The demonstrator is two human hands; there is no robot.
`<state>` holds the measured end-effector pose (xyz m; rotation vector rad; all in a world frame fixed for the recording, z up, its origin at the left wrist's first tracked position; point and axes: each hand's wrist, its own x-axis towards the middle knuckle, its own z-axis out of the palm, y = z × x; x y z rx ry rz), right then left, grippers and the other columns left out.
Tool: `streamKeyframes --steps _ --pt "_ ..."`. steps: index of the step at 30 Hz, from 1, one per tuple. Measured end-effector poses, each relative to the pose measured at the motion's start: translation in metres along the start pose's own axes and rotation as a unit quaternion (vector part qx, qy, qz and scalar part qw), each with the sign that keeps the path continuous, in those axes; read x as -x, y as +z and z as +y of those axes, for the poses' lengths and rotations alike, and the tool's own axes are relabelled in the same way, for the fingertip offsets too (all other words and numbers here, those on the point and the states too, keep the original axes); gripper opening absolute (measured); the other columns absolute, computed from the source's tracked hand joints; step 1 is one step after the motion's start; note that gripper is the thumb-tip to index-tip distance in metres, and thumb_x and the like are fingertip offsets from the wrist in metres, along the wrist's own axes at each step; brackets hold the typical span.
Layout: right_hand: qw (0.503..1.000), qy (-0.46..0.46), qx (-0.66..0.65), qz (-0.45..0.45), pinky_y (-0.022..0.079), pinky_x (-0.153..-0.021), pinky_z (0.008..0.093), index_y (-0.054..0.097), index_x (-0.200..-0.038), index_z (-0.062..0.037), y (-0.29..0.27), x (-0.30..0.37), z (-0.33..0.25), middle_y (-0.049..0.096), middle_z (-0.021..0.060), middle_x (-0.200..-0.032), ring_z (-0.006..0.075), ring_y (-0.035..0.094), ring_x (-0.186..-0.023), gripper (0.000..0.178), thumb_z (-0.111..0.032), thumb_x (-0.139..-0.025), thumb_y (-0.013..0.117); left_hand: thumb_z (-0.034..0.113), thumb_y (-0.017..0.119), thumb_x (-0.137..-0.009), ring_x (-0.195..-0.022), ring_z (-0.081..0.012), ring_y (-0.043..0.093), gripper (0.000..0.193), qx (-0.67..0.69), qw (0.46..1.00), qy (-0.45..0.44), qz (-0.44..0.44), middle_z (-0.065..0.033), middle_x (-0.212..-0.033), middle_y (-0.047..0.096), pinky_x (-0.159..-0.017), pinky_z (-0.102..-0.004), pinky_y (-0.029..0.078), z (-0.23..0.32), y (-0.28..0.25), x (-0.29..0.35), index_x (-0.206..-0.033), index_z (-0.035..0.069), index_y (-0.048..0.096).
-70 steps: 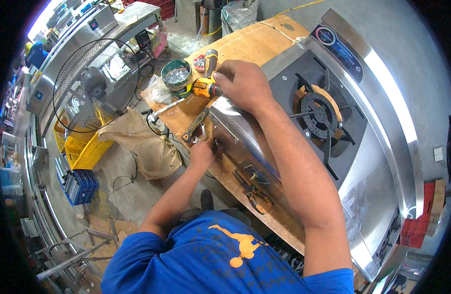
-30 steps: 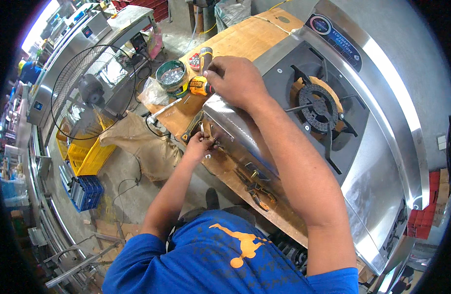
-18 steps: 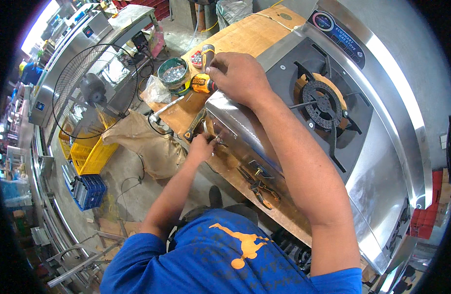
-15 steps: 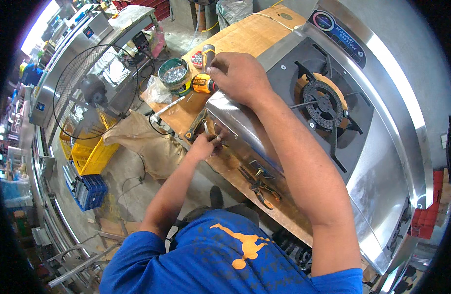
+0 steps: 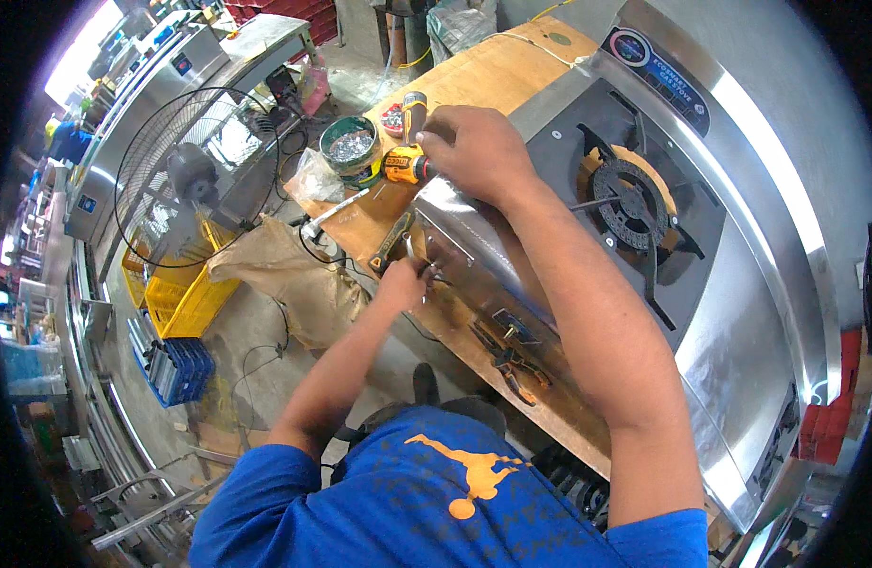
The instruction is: The person assembles a stainless steel gas stove on a wooden workbench, using a screwdriver and a power drill to secure screws into the stove's frame and burner area. The person adjusts the stove's position and tightens multiple fasteners while another person briefly observes.
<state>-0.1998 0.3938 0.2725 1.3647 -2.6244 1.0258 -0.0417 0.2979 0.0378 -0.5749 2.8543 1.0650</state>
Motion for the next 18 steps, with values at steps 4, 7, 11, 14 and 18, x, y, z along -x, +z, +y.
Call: streamKeyframes --steps 4,7,11,14,18 --pt "1.000 0.005 0.002 -0.002 0.052 -0.083 0.0454 0.074 -0.101 -0.0041 -0.001 0.000 -0.001 0.073 0.0181 -0.099 0.0372 0.068 -0.093 0.032 -0.033 -0.091 0.065 0.029 0.061 -0.102 -0.076 -0.0215 0.072 0.034 0.402 0.863 -0.211 -0.223 -0.0101 -0.090 0.072 -0.063 -0.0378 0.058 -0.009 -0.017 -0.019 -0.107 -0.003 0.069" --pt "1.000 0.006 0.011 0.000 0.053 -0.083 0.0455 0.074 -0.102 -0.0047 0.002 -0.001 0.001 0.073 0.0178 -0.099 0.0373 0.069 -0.093 0.031 -0.032 -0.090 0.064 0.030 0.063 -0.102 -0.070 -0.0205 0.067 0.034 0.383 0.879 -0.191 -0.212 -0.0096 -0.094 0.072 -0.062 -0.0328 0.056 -0.019 -0.010 -0.024 -0.107 -0.003 0.069" --pt "0.999 0.021 0.039 -0.003 0.053 -0.083 0.0450 0.074 -0.101 -0.0050 0.004 -0.003 -0.001 0.073 0.0179 -0.098 0.0370 0.069 -0.093 0.032 -0.033 -0.090 0.065 0.031 0.065 -0.100 -0.070 -0.0205 0.067 0.034 0.265 0.946 -0.119 -0.146 -0.0115 -0.086 0.073 -0.064 -0.0346 0.054 -0.022 0.007 -0.017 -0.102 -0.003 0.071" --pt "0.998 0.030 0.047 -0.017 0.053 -0.084 0.0442 0.074 -0.102 -0.0050 0.003 -0.003 -0.007 0.073 0.0181 -0.099 0.0366 0.070 -0.093 0.033 -0.034 -0.089 0.066 0.032 0.067 -0.097 -0.070 -0.0230 0.067 0.034 0.124 0.989 -0.044 -0.066 -0.0144 -0.082 0.072 -0.069 -0.0380 0.053 -0.017 0.009 -0.008 -0.101 -0.001 0.072" --pt "0.999 0.022 0.024 -0.010 0.054 -0.085 0.0430 0.074 -0.103 -0.0052 -0.001 0.003 -0.004 0.073 0.0190 -0.100 0.0366 0.070 -0.093 0.033 -0.034 -0.089 0.067 0.038 0.066 -0.095 -0.084 -0.0378 0.071 0.035 -0.035 0.999 -0.002 0.024 -0.0208 -0.090 0.073 -0.075 -0.0460 0.056 -0.014 0.003 -0.008 -0.104 0.006 0.074"
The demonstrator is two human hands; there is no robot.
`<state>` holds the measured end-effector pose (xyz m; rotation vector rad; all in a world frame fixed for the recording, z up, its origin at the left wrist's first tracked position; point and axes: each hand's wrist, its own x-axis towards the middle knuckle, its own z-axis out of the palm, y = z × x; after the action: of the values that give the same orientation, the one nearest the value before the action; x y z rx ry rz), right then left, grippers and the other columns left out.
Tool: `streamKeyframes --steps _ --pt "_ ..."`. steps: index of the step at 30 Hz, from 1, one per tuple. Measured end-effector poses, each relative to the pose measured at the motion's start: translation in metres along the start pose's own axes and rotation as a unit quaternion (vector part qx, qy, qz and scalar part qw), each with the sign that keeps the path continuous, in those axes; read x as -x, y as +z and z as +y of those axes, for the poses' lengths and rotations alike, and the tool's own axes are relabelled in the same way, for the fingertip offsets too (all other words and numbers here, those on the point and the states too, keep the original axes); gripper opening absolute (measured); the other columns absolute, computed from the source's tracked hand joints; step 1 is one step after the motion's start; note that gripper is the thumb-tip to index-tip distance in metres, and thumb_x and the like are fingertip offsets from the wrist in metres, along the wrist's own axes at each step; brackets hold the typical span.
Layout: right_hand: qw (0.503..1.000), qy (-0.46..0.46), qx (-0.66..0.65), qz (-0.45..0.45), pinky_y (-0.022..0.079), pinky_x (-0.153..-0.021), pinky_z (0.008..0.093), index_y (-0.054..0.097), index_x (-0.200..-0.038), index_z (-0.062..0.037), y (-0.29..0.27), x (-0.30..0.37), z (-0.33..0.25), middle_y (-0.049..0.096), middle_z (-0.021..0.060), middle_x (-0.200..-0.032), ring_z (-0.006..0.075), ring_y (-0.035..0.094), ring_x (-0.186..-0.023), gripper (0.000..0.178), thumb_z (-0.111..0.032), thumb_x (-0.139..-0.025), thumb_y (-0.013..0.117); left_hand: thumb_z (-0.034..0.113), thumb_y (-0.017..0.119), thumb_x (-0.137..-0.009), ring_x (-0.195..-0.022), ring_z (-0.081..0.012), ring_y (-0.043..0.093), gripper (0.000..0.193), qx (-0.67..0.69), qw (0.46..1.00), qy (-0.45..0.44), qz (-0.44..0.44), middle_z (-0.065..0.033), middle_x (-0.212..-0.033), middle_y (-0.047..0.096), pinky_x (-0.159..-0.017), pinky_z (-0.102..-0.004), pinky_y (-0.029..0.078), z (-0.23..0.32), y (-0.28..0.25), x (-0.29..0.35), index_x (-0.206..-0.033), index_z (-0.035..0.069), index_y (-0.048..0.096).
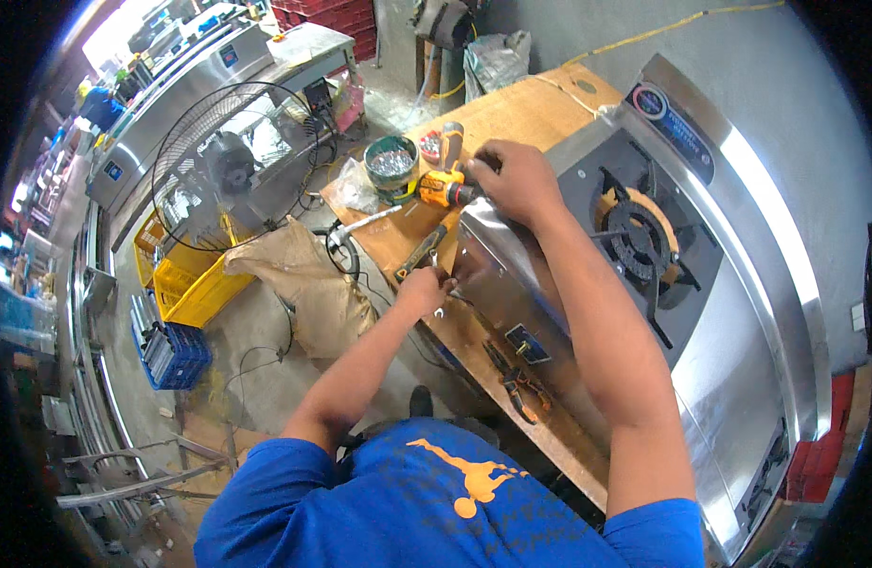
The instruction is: The person assembles a stainless steel gas stove on a wooden workbench, using a screwdriver and a power drill to secure screws into the stove's frame and burner area. The person adjusts the stove's position and tightens multiple fasteners while another person briefly observes.
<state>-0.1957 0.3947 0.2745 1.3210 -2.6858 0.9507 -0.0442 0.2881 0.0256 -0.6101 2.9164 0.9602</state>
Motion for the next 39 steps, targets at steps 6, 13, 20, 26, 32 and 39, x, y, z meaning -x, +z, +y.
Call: streamKeyframes --steps 6,13,20,26,32,39 --pt "0.999 -0.020 -0.025 0.005 0.054 -0.080 0.0442 0.075 -0.097 -0.0012 0.003 0.002 0.009 0.072 0.0220 -0.094 0.0365 0.070 -0.088 0.038 -0.038 -0.089 0.070 0.020 0.061 -0.091 -0.089 -0.0337 0.072 0.020 -0.104 0.989 -0.109 -0.011 -0.0177 -0.092 0.073 -0.076 -0.0477 0.057 0.006 0.004 -0.011 -0.097 0.007 0.075" --pt "0.995 -0.086 0.018 0.041 0.053 -0.081 0.0420 0.071 -0.098 -0.0004 -0.011 0.013 -0.025 0.069 0.0183 -0.096 0.0352 0.067 -0.090 0.019 -0.017 -0.088 0.070 0.009 0.058 -0.089 -0.093 -0.0421 0.070 0.066 0.087 0.988 -0.115 0.047 -0.0248 -0.102 0.070 -0.080 -0.0503 0.056 0.023 -0.014 -0.007 -0.150 0.011 0.033" --pt "0.992 -0.092 -0.070 -0.046 0.051 -0.088 0.0437 0.068 -0.111 -0.0038 0.035 0.124 -0.064 0.067 0.0176 -0.100 0.0361 0.064 -0.098 0.027 -0.018 -0.089 0.070 0.022 0.067 -0.089 -0.091 -0.0382 0.070 0.041 0.248 0.958 -0.089 0.111 -0.0226 -0.098 0.072 -0.079 -0.0480 0.055 0.006 -0.019 0.044 -0.124 0.002 0.062" --pt "0.988 0.067 -0.024 -0.136 0.050 -0.086 0.0532 0.063 -0.123 -0.0035 0.114 0.218 -0.030 0.067 0.0295 -0.097 0.0469 0.064 -0.098 0.042 -0.029 -0.089 0.068 0.021 0.064 -0.095 -0.072 -0.0216 0.071 0.027 0.448 0.878 -0.167 0.001 -0.0118 -0.079 0.069 -0.064 -0.0337 0.057 0.010 -0.003 0.066 -0.111 0.000 0.068" --pt "0.985 0.096 0.005 -0.141 0.052 -0.077 0.0526 0.067 -0.114 -0.0017 0.095 0.197 -0.016 0.069 0.0281 -0.089 0.0481 0.067 -0.086 0.027 -0.014 -0.090 0.062 0.028 0.054 -0.104 -0.067 -0.0169 0.070 0.028 0.607 0.770 -0.180 -0.081 -0.0069 -0.086 0.071 -0.059 -0.0323 0.057 0.002 0.040 0.039 -0.111 0.004 0.067" --pt "0.977 0.018 0.104 -0.185 0.053 -0.073 0.0536 0.064 -0.109 -0.0033 0.087 0.108 -0.071 0.069 0.0252 -0.085 0.0471 0.066 -0.081 0.030 -0.024 -0.087 0.068 0.027 0.053 -0.107 -0.099 -0.0148 0.064 0.032 0.599 0.799 0.000 -0.050 -0.0055 -0.110 0.071 -0.090 -0.0347 0.052 -0.027 0.020 0.052 -0.122 0.002 0.066"
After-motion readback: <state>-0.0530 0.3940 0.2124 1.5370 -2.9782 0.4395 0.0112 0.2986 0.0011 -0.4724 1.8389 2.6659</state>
